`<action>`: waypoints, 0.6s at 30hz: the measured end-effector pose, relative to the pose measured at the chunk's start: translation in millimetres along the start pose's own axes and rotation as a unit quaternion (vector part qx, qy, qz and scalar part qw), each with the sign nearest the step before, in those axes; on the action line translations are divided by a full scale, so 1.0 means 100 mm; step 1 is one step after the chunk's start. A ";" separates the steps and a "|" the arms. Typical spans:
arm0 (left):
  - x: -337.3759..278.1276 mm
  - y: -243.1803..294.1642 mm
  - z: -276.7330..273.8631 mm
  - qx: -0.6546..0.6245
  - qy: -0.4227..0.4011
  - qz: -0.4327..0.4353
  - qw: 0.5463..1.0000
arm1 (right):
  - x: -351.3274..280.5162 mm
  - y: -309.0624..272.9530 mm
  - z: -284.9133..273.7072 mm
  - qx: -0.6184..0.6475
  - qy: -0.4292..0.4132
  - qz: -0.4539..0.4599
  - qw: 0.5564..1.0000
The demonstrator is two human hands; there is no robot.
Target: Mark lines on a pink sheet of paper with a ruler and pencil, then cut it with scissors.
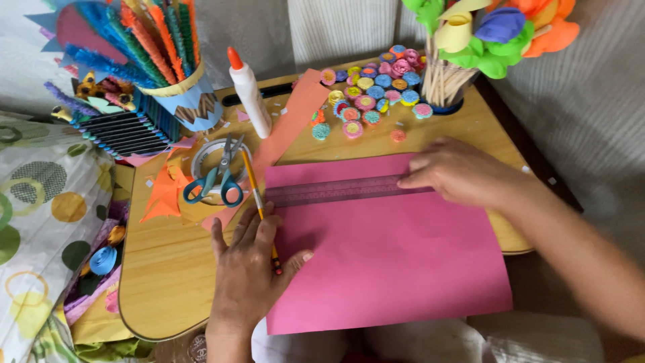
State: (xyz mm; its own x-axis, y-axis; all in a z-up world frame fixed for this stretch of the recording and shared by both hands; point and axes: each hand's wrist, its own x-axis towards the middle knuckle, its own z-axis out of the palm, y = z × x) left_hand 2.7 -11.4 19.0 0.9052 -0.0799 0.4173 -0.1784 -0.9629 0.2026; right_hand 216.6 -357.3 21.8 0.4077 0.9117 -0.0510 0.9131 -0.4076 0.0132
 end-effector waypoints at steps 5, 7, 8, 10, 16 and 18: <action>0.02 -0.01 0.01 0.026 0.005 0.015 1.000 | 0.17 0.06 -0.31 -0.018 -0.009 -0.079 0.997; 0.02 -0.01 0.00 0.033 0.005 0.019 0.999 | 0.26 0.06 -0.40 -0.067 -0.048 -0.081 0.993; 0.03 0.00 -0.01 0.032 -0.001 0.019 0.999 | 0.30 0.05 -0.45 -0.088 0.003 -0.142 0.986; 0.04 0.00 -0.01 0.031 -0.007 0.019 0.999 | 0.43 0.04 -0.51 -0.109 0.054 -0.202 0.972; 0.03 0.02 0.02 0.054 -0.002 0.021 0.998 | 0.92 0.03 -0.52 -0.269 0.079 -0.282 0.918; 0.03 0.02 0.01 0.063 -0.004 0.025 0.998 | 1.08 0.09 -0.46 -0.281 0.076 -0.350 0.891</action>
State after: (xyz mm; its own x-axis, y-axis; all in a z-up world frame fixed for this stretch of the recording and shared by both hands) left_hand 5.9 -14.0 19.5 0.8995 -0.1306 0.4170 -0.1740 -0.9824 0.0677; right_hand 269.2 -259.8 62.0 -0.3051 0.9462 -0.1078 0.7870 0.3143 0.5309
